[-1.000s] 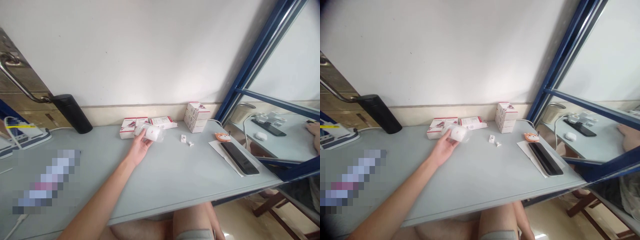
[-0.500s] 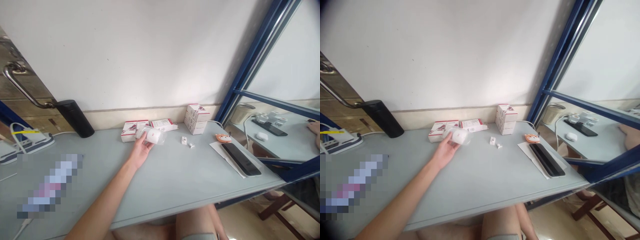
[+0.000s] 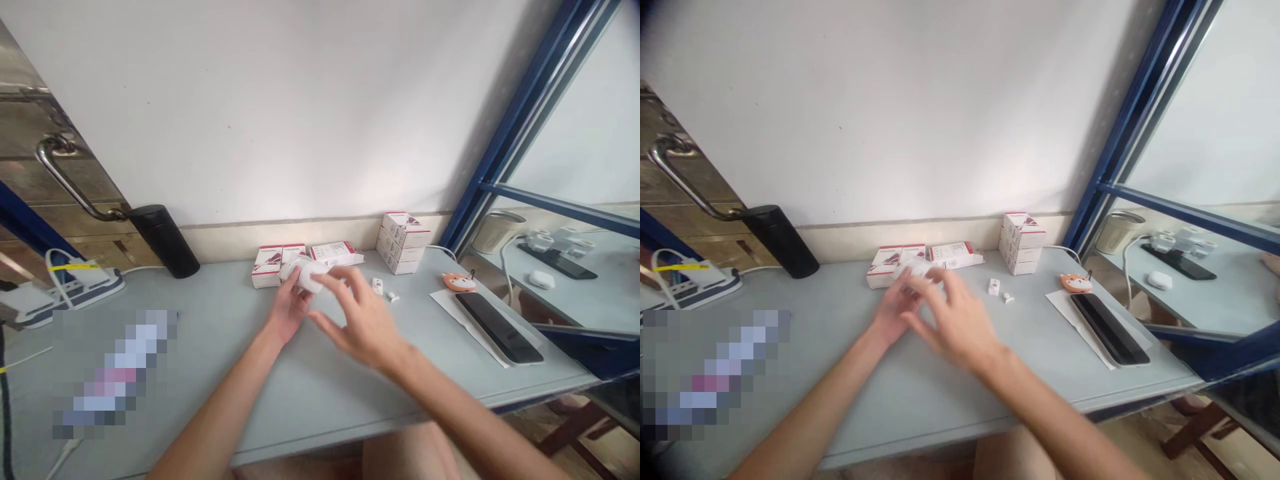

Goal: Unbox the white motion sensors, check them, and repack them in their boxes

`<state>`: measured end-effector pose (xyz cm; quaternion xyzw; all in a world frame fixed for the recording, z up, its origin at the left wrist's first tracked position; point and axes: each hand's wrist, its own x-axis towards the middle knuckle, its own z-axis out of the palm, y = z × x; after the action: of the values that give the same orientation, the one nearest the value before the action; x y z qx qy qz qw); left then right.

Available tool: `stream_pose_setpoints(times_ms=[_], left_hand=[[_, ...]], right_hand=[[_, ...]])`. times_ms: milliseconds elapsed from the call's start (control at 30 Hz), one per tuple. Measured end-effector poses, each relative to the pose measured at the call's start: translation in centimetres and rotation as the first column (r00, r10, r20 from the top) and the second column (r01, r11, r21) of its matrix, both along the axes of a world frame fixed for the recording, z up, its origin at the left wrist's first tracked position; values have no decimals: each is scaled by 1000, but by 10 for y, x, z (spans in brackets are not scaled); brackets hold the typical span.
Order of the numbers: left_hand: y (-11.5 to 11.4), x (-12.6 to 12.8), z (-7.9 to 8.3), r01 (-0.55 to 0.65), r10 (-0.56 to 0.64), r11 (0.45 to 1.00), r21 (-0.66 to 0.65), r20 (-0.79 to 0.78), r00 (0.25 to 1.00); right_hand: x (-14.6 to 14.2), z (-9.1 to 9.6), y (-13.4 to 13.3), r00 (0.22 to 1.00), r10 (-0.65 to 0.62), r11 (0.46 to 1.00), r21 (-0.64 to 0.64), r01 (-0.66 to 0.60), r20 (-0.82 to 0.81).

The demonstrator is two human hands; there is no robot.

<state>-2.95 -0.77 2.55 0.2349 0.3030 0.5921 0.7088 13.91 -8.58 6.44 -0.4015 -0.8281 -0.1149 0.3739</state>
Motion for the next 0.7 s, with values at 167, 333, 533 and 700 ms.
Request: stream_pose_setpoints(times_ms=[167, 333, 533, 700], left_hand=[[-3, 6, -2, -31, 30, 999, 26, 31, 999], [-8, 15, -8, 54, -54, 997, -53, -9, 998], [-12, 20, -12, 81, -85, 990, -114, -25, 996], [-13, 19, -12, 94, -103, 985, -142, -56, 993]], right_hand=[[44, -35, 63, 970, -69, 996, -31, 78, 234], [48, -59, 68, 977, -21, 999, 48, 11, 213], [55, -51, 60, 978, 12, 1000, 13, -15, 206], [53, -48, 57, 972, 42, 999, -12, -40, 230]])
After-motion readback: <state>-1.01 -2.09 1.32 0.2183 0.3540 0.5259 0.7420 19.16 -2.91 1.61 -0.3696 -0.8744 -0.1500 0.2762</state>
